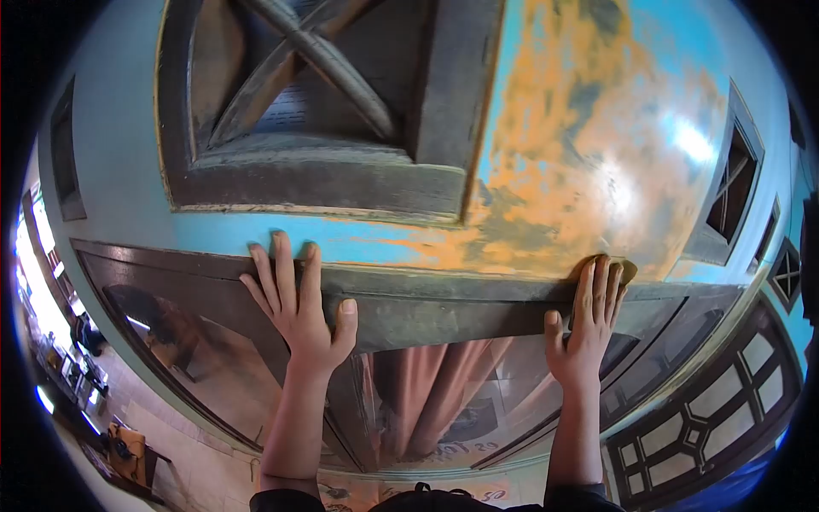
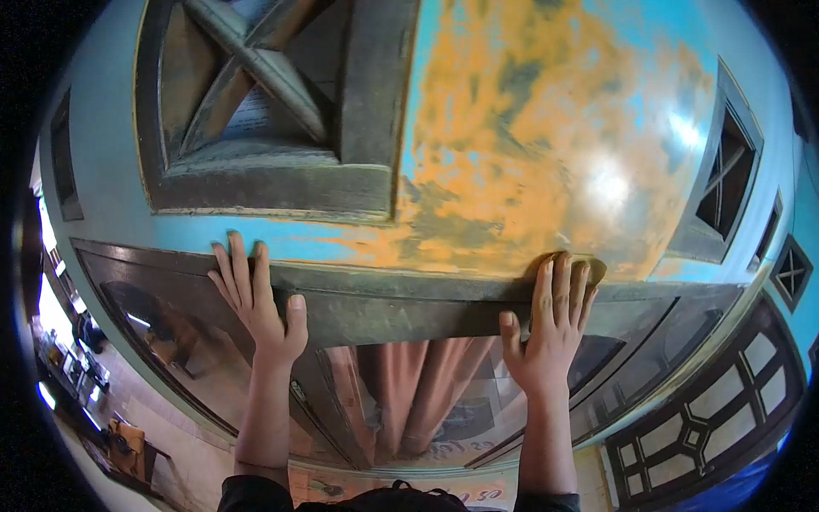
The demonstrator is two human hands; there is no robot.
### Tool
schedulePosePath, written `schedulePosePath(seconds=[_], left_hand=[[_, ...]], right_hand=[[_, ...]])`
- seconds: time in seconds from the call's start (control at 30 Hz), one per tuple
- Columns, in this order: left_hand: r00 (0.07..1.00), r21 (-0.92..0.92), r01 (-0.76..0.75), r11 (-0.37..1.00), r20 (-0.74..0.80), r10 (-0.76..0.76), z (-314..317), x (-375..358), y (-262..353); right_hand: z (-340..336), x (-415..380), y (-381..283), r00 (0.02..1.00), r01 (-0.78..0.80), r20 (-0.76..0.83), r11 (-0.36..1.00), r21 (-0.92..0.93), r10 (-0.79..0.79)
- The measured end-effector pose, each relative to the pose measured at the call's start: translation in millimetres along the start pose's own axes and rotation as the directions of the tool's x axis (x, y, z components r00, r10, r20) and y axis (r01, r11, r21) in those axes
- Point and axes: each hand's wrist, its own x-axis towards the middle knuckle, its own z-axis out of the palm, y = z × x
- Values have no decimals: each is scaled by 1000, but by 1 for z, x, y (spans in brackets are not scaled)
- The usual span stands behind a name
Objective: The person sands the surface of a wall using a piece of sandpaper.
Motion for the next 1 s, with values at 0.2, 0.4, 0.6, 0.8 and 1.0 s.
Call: schedulePosePath(seconds=[0.2, 0.4, 0.6, 0.8, 1.0], left_hand=[[985, 13, -29, 1000, 168, 26, -4, 0, 45], [957, 4, -189, 982, 225, 183, 11, 4, 90], [902, -353, -409, 841, -18, 431, 23, 11, 133], [731, -600, -545, 586, 2, 683, 27, 55, 195], [645, -446, -571, 690, 277, 712, 51, 100, 209]], right_hand=[[-1, -5, 17, 1000, 7, 18, 1000, 15, -7], [2, -6, 54, 965, 248, -170, 911, 330, -202], [-34, 35, 49, 807, 559, -282, 825, 85, -518], [-46, 91, 75, 742, 654, -254, 754, 67, -621], [-52, 87, 102, 745, 667, -236, 713, 217, -624]])
